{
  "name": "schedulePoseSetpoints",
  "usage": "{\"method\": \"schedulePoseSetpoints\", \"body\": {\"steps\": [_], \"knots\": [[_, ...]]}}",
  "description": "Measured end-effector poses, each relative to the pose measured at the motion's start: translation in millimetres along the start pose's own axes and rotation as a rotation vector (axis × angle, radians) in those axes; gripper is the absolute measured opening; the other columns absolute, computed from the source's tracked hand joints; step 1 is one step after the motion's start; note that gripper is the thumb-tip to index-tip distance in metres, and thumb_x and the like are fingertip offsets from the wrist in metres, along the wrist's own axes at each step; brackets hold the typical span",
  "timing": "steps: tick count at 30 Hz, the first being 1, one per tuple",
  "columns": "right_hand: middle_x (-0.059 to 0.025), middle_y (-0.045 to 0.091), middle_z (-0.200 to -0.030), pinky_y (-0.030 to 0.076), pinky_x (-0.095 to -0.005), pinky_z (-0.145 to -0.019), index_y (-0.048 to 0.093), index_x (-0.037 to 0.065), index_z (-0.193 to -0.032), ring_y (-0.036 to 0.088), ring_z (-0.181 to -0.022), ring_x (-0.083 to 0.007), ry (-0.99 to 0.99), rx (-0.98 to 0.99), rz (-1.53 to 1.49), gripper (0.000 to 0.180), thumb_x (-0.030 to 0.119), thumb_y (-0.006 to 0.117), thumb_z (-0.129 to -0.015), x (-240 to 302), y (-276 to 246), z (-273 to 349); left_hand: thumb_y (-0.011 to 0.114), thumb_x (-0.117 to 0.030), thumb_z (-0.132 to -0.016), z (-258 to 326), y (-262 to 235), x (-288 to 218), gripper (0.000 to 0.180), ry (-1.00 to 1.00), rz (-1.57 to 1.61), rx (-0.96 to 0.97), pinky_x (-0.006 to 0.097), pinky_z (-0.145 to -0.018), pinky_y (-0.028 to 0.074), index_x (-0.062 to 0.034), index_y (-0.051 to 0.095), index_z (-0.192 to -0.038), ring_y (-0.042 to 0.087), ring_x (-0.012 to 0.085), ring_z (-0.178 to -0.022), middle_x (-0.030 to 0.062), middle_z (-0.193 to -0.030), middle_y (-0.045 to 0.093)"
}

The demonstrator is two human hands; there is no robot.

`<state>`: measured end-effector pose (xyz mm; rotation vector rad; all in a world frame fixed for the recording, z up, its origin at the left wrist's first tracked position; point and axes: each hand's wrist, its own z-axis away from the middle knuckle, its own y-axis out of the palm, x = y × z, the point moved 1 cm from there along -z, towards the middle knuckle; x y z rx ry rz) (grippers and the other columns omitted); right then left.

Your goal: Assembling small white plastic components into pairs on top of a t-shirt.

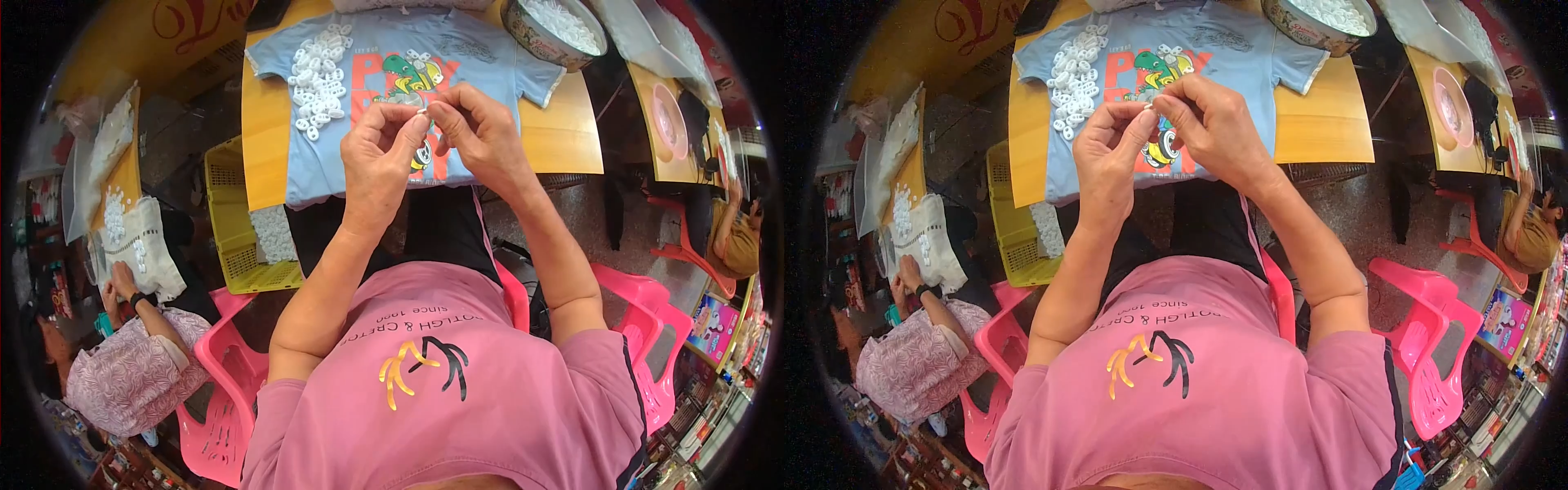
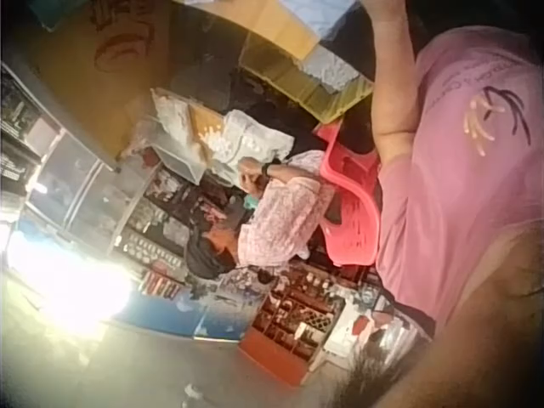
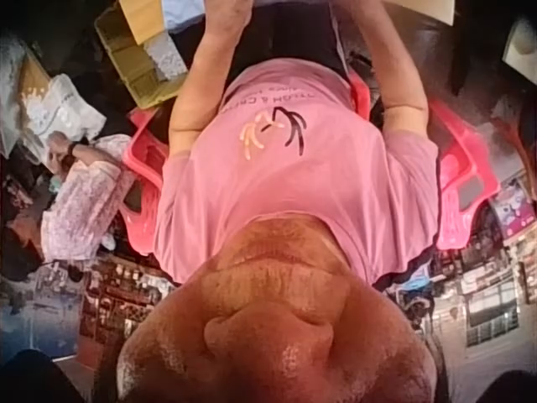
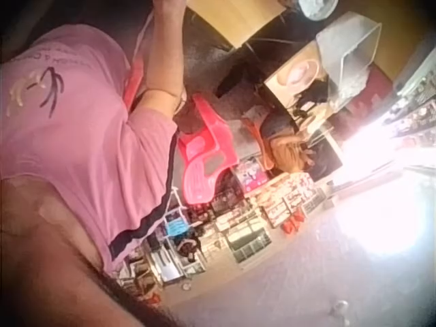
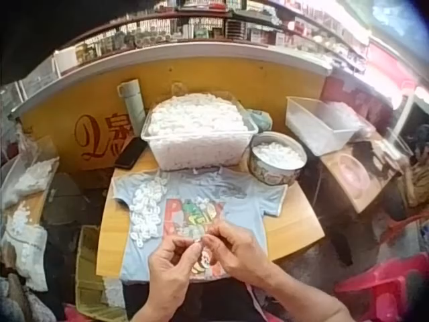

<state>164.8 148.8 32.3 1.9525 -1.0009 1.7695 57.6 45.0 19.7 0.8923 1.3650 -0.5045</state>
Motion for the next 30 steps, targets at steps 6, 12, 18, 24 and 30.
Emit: {"method": "schedulePoseSetpoints", "body": {"steps": [6,12,18,24,30], "knots": [[-0.0038,0.060,-0.076,0.049,-0.0228,-0.056,0.059,-0.004,-0.096,0.061,-0.063,-0.0096,0.042,-0.046,-0.012,0.019,0.015,0.059,-0.097,-13.0,2.6,1.9,0.069,-0.011,-0.088,-9.2,-4.6,7.8,0.013,-0.098,0.084,0.031,0.022,-0.065,0.047,-0.0008,0.064,-0.094,0.058,0.0070,-0.071,0.0012,-0.082,0.064],[-0.0079,0.058,-0.086,0.051,-0.0241,-0.059,0.058,-0.005,-0.093,0.063,-0.067,-0.0120,-0.247,0.065,0.333,0.013,0.007,0.060,-0.093,-2.6,-10.7,4.7,0.069,-0.011,-0.088,-3.9,-10.9,5.5,0.014,-0.176,0.170,0.090,0.022,-0.065,0.048,0.0001,0.064,-0.095,0.059,0.0081,-0.071,0.0025,-0.082,0.065],[-0.0079,0.058,-0.086,0.052,-0.0248,-0.059,0.057,-0.005,-0.091,0.063,-0.067,-0.0123,-0.075,0.087,0.137,0.011,0.005,0.060,-0.093,-0.5,-6.6,11.2,0.070,-0.011,-0.088,1.4,-13.0,3.3,0.014,-0.146,0.094,0.122,0.021,-0.063,0.047,0.0004,0.065,-0.095,0.060,0.0074,-0.070,0.0026,-0.079,0.066],[-0.0087,0.058,-0.079,0.051,-0.0270,-0.056,0.060,-0.005,-0.089,0.062,-0.066,-0.0133,0.160,0.066,-0.066,0.012,0.007,0.063,-0.091,-21.1,-3.7,9.8,0.071,-0.012,-0.087,-6.7,-16.4,14.6,0.016,-0.152,-0.009,0.129,0.021,-0.063,0.048,0.0009,0.067,-0.095,0.060,0.0072,-0.071,0.0027,-0.079,0.066],[-0.0096,0.057,-0.076,0.046,-0.0291,-0.054,0.060,-0.003,-0.087,0.059,-0.060,-0.0165,-0.162,0.043,0.203,0.009,0.006,0.064,-0.088,-14.3,-10.9,11.0,0.071,-0.013,-0.087,-7.5,-15.1,9.2,0.016,-0.239,0.105,0.191,0.022,-0.064,0.047,0.0001,0.067,-0.095,0.060,0.0071,-0.071,0.0024,-0.079,0.066]]}}
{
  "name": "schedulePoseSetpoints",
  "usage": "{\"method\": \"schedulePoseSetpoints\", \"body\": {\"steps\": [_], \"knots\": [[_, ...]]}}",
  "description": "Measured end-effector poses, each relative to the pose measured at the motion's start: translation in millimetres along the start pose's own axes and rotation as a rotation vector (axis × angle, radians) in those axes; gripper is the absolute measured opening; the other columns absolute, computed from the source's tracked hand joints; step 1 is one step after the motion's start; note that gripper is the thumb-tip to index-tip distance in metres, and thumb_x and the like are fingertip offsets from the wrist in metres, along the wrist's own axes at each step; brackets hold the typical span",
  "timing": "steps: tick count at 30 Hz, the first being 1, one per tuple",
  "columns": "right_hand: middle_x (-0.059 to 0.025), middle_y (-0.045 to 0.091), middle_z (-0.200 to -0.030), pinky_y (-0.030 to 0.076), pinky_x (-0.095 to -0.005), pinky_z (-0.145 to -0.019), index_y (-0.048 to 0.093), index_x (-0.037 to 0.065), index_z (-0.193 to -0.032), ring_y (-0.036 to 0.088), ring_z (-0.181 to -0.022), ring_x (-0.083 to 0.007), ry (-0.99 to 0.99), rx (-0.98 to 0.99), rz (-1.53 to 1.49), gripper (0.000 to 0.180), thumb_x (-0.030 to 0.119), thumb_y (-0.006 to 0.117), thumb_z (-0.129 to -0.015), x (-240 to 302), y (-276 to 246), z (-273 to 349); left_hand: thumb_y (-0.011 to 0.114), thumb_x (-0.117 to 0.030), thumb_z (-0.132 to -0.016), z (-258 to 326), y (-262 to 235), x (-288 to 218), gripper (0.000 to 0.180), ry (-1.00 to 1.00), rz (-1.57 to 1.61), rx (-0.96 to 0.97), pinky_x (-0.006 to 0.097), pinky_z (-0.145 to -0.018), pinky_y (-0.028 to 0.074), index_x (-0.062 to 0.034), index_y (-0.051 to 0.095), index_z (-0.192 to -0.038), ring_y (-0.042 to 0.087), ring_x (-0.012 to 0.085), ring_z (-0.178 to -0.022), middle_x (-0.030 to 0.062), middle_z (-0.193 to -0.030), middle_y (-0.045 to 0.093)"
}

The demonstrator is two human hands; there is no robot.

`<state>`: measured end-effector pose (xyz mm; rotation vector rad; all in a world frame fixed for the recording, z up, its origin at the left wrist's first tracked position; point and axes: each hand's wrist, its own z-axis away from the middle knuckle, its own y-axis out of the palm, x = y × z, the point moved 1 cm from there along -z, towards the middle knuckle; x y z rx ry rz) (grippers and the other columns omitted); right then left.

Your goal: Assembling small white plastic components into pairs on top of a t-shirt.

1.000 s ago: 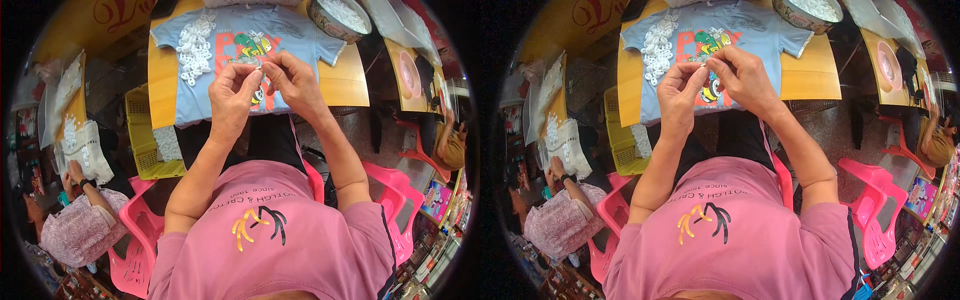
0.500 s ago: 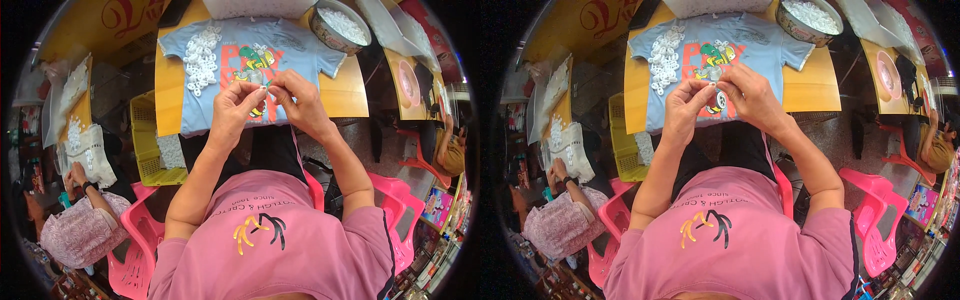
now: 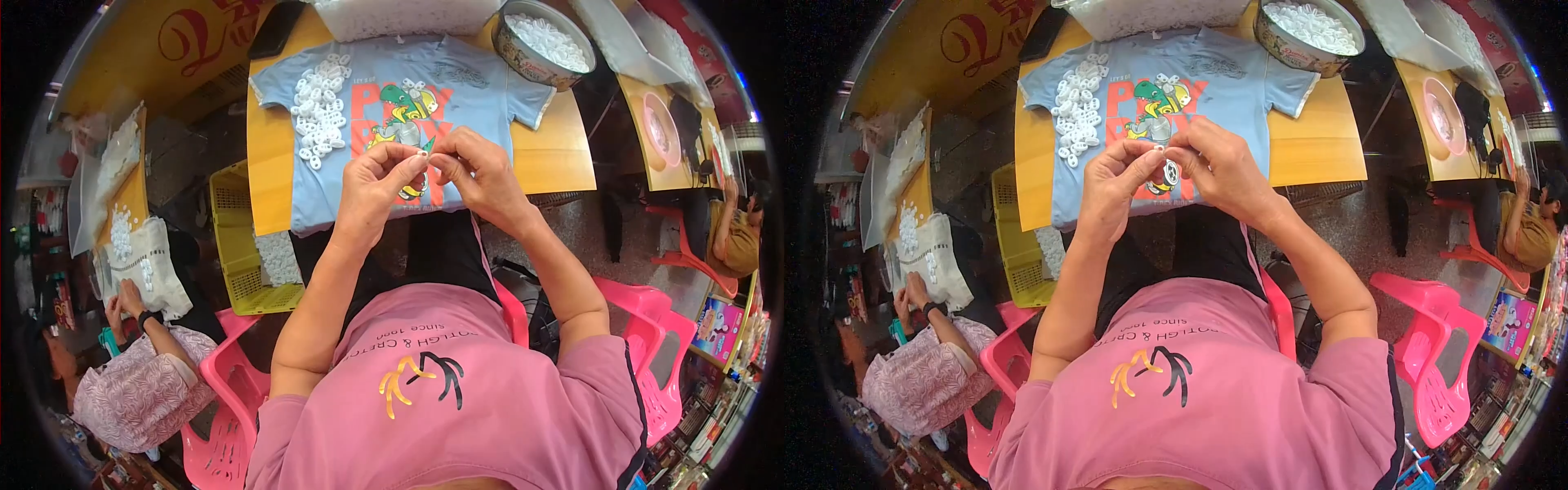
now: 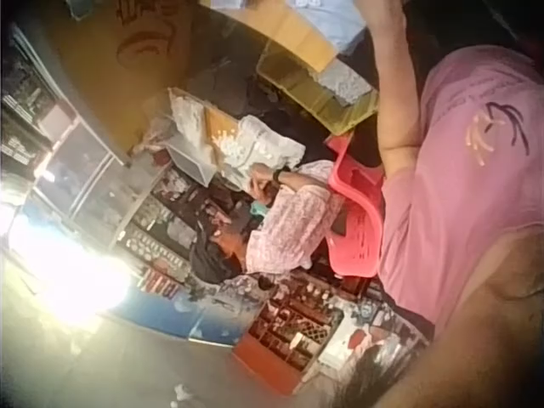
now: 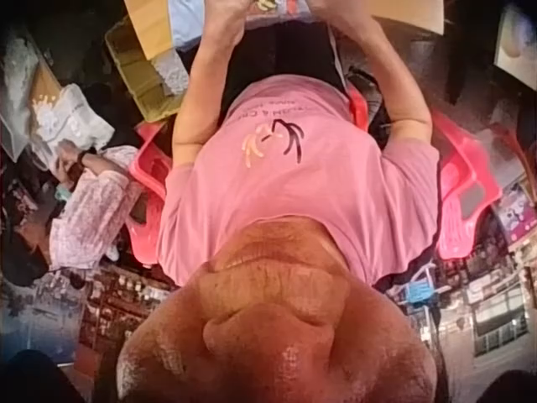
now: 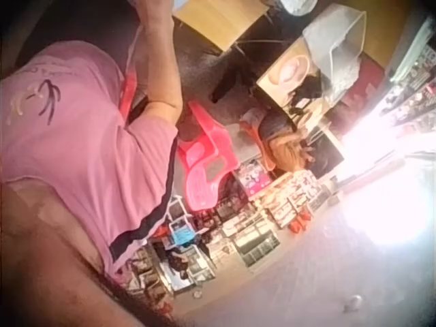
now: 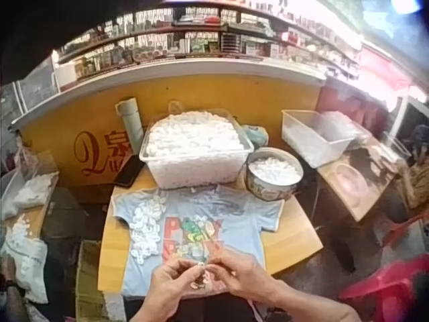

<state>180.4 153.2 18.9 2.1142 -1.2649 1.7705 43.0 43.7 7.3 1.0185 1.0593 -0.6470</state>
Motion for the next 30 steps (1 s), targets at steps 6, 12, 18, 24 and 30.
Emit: {"method": "schedulePoseSetpoints", "body": {"steps": [6,12,18,24,30], "knots": [[-0.0084,0.056,-0.079,0.051,-0.0260,-0.058,0.057,-0.006,-0.086,0.063,-0.066,-0.0141,0.046,0.009,-0.015,0.010,0.002,0.062,-0.090,7.4,3.9,1.7,0.070,-0.012,-0.087,5.0,1.7,2.6,0.014,0.043,0.004,-0.021,0.021,-0.062,0.046,-0.0005,0.067,-0.094,0.060,0.0070,-0.071,0.0027,-0.079,0.066],[-0.0062,0.060,-0.076,0.049,-0.0254,-0.056,0.061,-0.004,-0.088,0.062,-0.062,-0.0115,0.192,-0.038,-0.094,0.012,0.007,0.062,-0.092,-8.0,19.5,-1.0,0.069,-0.010,-0.088,-1.2,-5.0,17.2,0.012,0.025,0.014,-0.114,0.022,-0.067,0.049,-0.0006,0.066,-0.096,0.060,0.0078,-0.071,0.0022,-0.081,0.065],[-0.0072,0.065,-0.080,0.049,-0.0269,-0.058,0.067,-0.001,-0.095,0.061,-0.063,-0.0116,0.271,0.114,-0.054,0.016,0.014,0.062,-0.092,-28.8,-1.3,-39.8,0.068,-0.010,-0.089,-4.1,-25.7,16.2,0.013,0.063,0.038,-0.166,0.024,-0.069,0.051,-0.0005,0.065,-0.097,0.061,0.0087,-0.073,0.0027,-0.082,0.065],[-0.0141,0.068,-0.088,0.050,-0.0346,-0.067,0.069,0.000,-0.097,0.065,-0.074,-0.0246,-0.009,-0.073,0.482,0.019,0.015,0.066,-0.086,-61.2,-16.0,-88.1,0.068,-0.010,-0.089,10.7,-45.3,8.7,0.013,0.071,0.045,-0.202,0.025,-0.070,0.051,-0.0002,0.064,-0.097,0.061,0.0100,-0.074,0.0049,-0.082,0.066],[-0.0148,0.068,-0.086,0.050,-0.0387,-0.071,0.069,0.002,-0.093,0.064,-0.079,-0.0311,-0.102,0.152,0.349,0.017,0.016,0.066,-0.084,-39.1,47.3,-102.3,0.067,-0.008,-0.090,36.3,-58.9,7.7,0.011,0.075,0.049,-0.222,0.026,-0.072,0.051,-0.0004,0.063,-0.097,0.061,0.0108,-0.075,0.0056,-0.084,0.065]]}}
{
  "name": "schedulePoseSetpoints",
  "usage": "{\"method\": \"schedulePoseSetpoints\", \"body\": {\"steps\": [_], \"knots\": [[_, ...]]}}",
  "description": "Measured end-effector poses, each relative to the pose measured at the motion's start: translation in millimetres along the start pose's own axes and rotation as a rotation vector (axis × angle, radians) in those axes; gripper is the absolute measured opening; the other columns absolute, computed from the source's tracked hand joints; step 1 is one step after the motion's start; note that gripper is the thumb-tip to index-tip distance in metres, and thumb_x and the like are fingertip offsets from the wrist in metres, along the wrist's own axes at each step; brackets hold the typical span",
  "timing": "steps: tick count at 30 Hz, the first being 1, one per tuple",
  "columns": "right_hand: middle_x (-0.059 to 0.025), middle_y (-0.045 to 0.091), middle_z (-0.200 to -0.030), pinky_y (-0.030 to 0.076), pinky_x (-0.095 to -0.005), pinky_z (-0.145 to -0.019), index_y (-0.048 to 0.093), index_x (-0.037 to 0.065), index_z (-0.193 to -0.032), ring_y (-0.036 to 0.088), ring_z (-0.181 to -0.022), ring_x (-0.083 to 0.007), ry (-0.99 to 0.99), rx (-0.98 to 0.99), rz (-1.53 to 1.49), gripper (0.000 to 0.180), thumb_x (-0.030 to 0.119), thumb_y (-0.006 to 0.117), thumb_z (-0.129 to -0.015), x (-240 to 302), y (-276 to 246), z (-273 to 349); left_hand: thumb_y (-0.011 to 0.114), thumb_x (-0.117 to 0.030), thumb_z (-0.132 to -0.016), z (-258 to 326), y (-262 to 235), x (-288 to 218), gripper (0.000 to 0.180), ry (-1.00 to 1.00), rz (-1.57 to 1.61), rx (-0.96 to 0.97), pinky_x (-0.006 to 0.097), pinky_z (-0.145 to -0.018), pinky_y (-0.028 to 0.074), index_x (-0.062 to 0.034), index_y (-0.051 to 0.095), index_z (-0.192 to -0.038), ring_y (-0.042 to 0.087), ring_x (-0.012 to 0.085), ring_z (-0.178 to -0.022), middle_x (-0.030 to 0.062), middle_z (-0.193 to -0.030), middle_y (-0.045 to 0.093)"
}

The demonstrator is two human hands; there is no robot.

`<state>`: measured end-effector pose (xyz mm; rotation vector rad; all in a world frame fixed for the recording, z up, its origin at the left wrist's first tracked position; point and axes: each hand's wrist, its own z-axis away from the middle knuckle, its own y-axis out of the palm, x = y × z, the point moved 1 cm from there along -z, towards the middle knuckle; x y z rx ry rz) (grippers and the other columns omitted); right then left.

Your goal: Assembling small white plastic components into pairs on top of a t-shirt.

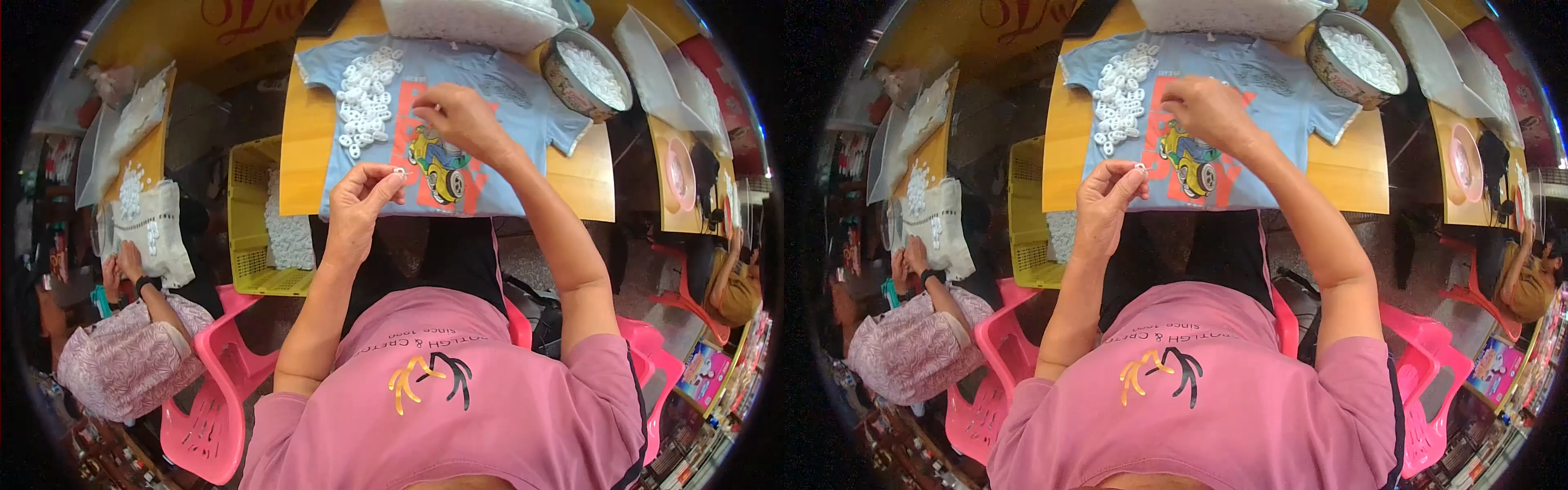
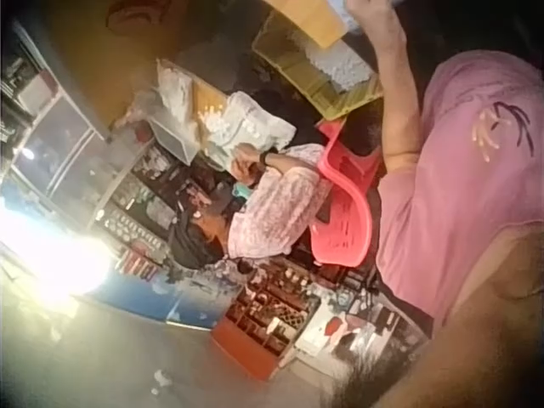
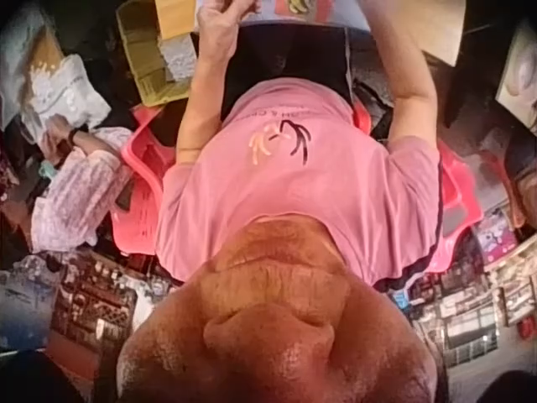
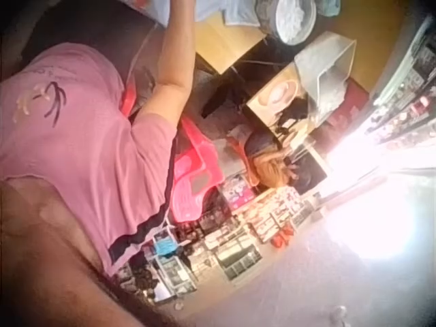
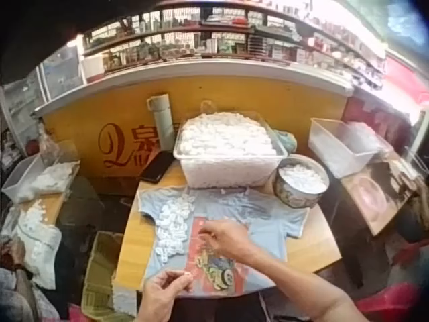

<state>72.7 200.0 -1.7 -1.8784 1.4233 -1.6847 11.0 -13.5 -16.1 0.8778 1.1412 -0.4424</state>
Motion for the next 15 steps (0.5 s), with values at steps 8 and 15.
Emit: {"method": "schedulePoseSetpoints", "body": {"steps": [8,15], "knots": [[-0.0126,0.064,-0.092,0.050,-0.0452,-0.071,0.069,0.012,-0.095,0.064,-0.083,-0.0361,-0.142,0.096,0.171,0.014,0.018,0.065,-0.083,17.5,42.3,-22.2,0.069,-0.009,-0.088,12.5,-17.6,-6.8,0.013,-0.001,0.024,-0.071,0.024,-0.071,0.050,0.0005,0.064,-0.096,0.060,0.0102,-0.074,0.0051,-0.084,0.065],[-0.0124,0.062,-0.097,0.049,-0.0444,-0.071,0.065,0.009,-0.102,0.063,-0.084,-0.0350,-0.104,0.061,0.208,0.021,0.021,0.063,-0.086,13.1,45.3,-15.0,0.066,-0.008,-0.090,11.5,-24.7,-5.5,0.011,0.007,0.023,-0.055,0.026,-0.072,0.051,-0.0010,0.063,-0.099,0.061,0.0111,-0.077,0.0048,-0.088,0.065]]}}
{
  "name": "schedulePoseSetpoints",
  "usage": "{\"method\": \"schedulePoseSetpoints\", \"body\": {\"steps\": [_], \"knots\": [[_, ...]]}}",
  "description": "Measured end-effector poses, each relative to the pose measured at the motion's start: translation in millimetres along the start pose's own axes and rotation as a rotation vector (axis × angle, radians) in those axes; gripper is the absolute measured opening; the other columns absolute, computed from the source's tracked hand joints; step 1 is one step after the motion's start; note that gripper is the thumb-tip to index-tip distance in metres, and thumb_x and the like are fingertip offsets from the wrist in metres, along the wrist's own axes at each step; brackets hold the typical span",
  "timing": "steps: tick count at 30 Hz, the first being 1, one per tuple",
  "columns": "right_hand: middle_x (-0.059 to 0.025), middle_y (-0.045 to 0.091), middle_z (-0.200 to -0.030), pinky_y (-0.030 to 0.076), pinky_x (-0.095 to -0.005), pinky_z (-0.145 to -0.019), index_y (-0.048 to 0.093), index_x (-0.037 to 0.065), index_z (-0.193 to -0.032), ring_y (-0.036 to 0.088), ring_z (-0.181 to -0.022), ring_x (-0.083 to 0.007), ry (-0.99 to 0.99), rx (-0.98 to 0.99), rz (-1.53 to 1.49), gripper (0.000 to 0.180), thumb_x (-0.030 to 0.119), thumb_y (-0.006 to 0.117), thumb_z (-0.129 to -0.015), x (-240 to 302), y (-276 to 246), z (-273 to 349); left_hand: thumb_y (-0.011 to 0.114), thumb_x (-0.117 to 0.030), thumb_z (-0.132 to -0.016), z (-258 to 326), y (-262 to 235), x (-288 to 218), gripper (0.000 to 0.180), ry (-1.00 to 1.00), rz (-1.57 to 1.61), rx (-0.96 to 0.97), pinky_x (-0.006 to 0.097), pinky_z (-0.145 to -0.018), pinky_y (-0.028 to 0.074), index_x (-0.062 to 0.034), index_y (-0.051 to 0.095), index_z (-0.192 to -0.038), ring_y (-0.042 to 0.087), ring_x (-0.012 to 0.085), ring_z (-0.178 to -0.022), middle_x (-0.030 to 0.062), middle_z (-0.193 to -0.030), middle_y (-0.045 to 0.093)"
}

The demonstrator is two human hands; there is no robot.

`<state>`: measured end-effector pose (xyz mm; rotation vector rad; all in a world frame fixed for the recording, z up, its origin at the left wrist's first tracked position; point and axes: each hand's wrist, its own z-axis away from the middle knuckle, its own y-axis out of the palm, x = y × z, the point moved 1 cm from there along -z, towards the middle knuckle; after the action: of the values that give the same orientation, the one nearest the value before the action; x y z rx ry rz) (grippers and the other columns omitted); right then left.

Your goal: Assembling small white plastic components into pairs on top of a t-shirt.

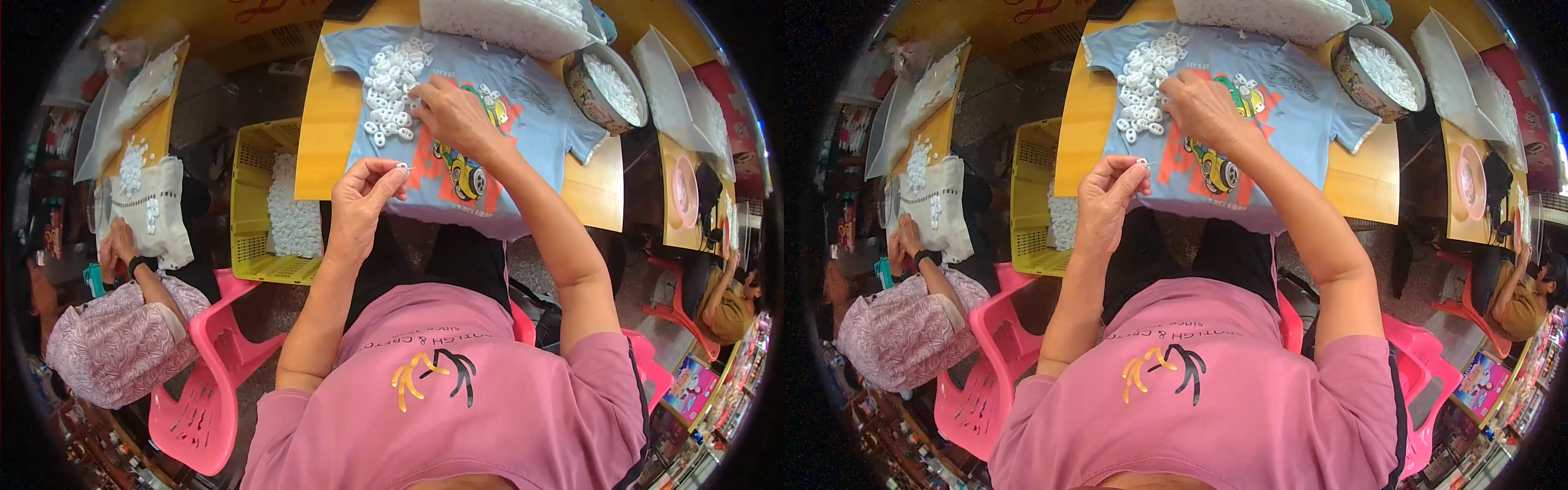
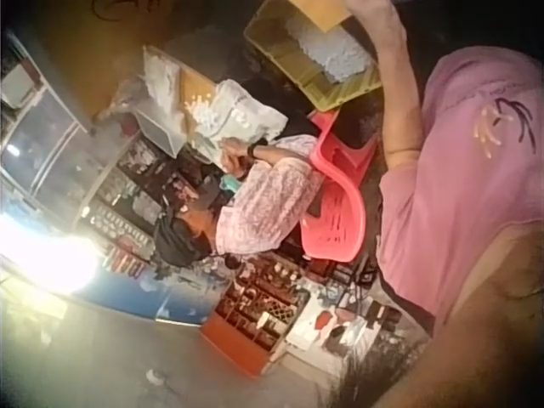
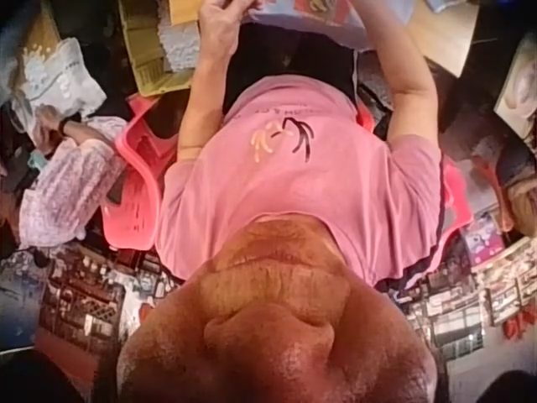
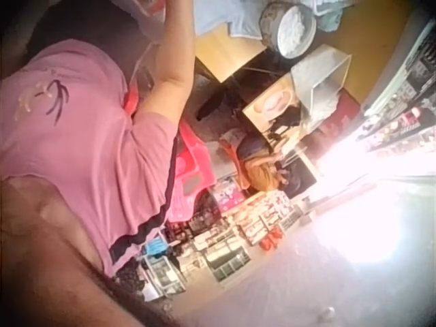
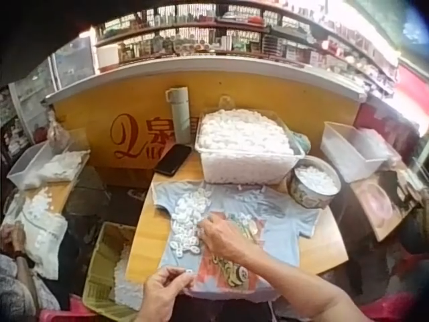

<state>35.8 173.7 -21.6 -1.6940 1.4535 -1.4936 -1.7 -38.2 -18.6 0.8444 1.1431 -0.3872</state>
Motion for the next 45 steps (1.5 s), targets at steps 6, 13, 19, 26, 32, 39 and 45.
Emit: {"method": "schedulePoseSetpoints", "body": {"steps": [6,13,19,26,32,39,45], "knots": [[-0.0140,0.062,-0.094,0.049,-0.0457,-0.070,0.061,0.006,-0.096,0.062,-0.083,-0.0359,0.016,-0.046,-0.002,0.017,0.019,0.064,-0.085,1.5,-11.5,14.1,0.066,-0.009,-0.090,-9.8,8.8,-3.0,0.012,0.035,0.025,-0.022,0.026,-0.071,0.051,-0.0002,0.063,-0.098,0.061,0.0109,-0.075,0.0050,-0.085,0.065],[-0.0136,0.063,-0.090,0.049,-0.0454,-0.069,0.063,0.007,-0.100,0.062,-0.082,-0.0366,-0.042,-0.150,-0.034,0.017,0.014,0.063,-0.085,-8.6,-15.9,29.3,0.066,-0.011,-0.091,-25.1,23.8,1.2,0.013,0.067,0.069,0.000,0.026,-0.068,0.053,-0.0007,0.062,-0.098,0.062,0.0101,-0.073,0.0047,-0.087,0.065],[-0.0098,0.068,-0.089,0.050,-0.0380,-0.066,0.066,0.002,-0.105,0.064,-0.074,-0.0247,0.116,-0.102,-0.278,0.023,0.016,0.066,-0.086,-3.0,-30.4,39.9,0.067,-0.012,-0.091,-26.4,33.2,-0.8,0.014,0.051,0.057,0.004,0.025,-0.069,0.052,-0.0009,0.062,-0.098,0.062,0.0101,-0.073,0.0051,-0.087,0.065],[-0.0070,0.069,-0.091,0.046,-0.0184,-0.061,0.066,0.001,-0.107,0.056,-0.067,-0.0041,0.597,-0.062,-1.324,0.027,0.021,0.069,-0.090,30.5,-67.5,60.7,0.067,-0.012,-0.090,-17.2,57.6,-21.5,0.015,0.095,0.069,0.005,0.023,-0.069,0.050,0.0002,0.062,-0.099,0.061,0.0098,-0.073,0.0055,-0.085,0.065],[-0.0073,0.069,-0.090,0.047,-0.0185,-0.060,0.065,0.000,-0.109,0.056,-0.065,-0.0055,0.530,-0.130,-1.366,0.024,0.016,0.066,-0.091,44.4,-77.2,75.4,0.068,-0.011,-0.090,-15.4,67.6,-26.3,0.016,0.122,0.040,0.012,0.023,-0.067,0.049,0.0006,0.062,-0.099,0.061,0.0092,-0.073,0.0050,-0.083,0.065],[-0.0083,0.069,-0.091,0.048,-0.0204,-0.059,0.064,-0.002,-0.110,0.057,-0.064,-0.0067,0.481,-0.204,-1.325,0.025,0.015,0.066,-0.091,46.7,-77.3,82.4,0.068,-0.011,-0.089,-15.1,72.7,-25.5,0.015,0.118,0.017,0.012,0.024,-0.067,0.049,0.0001,0.062,-0.098,0.060,0.0090,-0.071,0.0046,-0.084,0.065],[-0.0074,0.069,-0.087,0.048,-0.0198,-0.058,0.063,-0.005,-0.110,0.058,-0.065,-0.0067,0.418,-0.298,-1.124,0.023,0.010,0.064,-0.092,54.2,-79.6,82.8,0.068,-0.011,-0.090,-13.7,76.0,-25.3,0.015,0.137,0.036,-0.009,0.024,-0.066,0.050,0.0004,0.062,-0.098,0.060,0.0091,-0.071,0.0049,-0.084,0.065]]}}
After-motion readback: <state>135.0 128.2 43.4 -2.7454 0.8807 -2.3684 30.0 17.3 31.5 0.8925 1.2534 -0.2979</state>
